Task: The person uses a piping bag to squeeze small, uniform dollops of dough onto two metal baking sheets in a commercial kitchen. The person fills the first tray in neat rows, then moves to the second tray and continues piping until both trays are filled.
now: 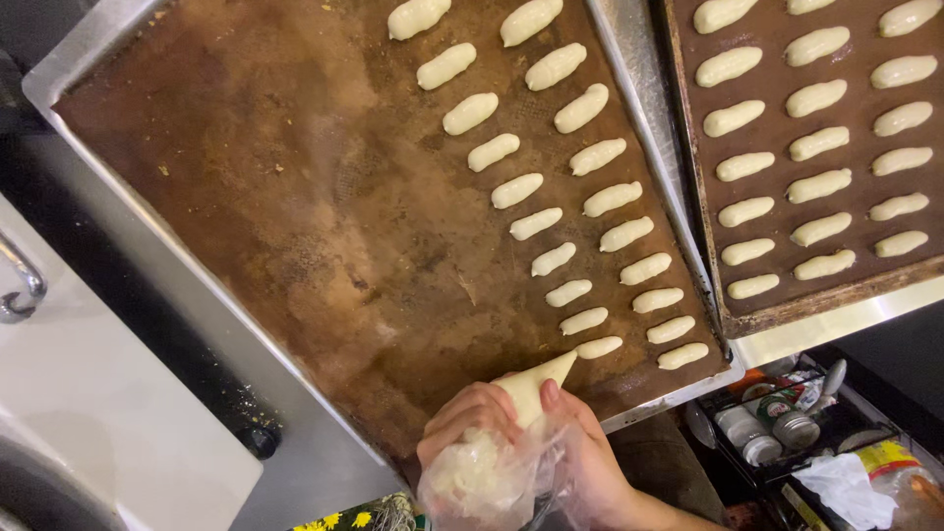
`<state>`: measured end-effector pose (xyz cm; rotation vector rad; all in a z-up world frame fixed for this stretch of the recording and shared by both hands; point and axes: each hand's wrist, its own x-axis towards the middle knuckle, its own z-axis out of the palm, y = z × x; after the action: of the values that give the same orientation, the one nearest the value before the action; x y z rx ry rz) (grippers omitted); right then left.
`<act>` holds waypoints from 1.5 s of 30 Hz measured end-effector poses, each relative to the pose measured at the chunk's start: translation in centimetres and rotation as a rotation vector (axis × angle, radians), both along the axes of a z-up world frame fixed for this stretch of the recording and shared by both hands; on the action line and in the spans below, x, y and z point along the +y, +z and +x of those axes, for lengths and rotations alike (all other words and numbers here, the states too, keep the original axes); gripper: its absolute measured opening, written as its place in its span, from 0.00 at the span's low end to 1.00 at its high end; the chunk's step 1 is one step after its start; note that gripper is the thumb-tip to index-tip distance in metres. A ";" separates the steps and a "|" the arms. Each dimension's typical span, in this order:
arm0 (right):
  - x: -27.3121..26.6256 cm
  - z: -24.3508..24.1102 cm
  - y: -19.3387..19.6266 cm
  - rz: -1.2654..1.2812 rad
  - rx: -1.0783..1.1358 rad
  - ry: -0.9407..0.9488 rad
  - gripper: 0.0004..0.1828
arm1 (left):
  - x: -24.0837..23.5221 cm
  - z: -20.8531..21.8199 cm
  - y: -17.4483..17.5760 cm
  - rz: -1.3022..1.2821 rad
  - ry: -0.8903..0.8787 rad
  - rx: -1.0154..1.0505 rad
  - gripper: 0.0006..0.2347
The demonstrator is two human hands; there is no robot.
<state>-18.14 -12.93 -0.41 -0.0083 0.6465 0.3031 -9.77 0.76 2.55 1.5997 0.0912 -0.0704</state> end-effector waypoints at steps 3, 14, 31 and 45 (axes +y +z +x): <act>-0.2 -0.2 0.6 -0.455 0.388 0.468 0.28 | 0.7 -0.2 -0.5 -0.188 -0.106 0.023 0.13; -3.2 -2.9 0.1 -0.463 0.634 0.411 0.28 | -3.0 -0.5 0.1 -0.213 -0.097 0.077 0.11; -2.8 -1.1 2.0 -0.371 0.502 0.431 0.29 | -4.0 -1.6 0.7 -0.021 0.024 -0.147 0.12; -3.0 -4.0 1.7 -0.368 0.608 0.505 0.24 | -1.9 -4.1 1.3 -0.276 0.090 0.124 0.10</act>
<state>-22.10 -15.91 1.26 -0.4517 1.3005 0.6821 -13.87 -1.16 3.84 1.3136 0.2395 -0.1071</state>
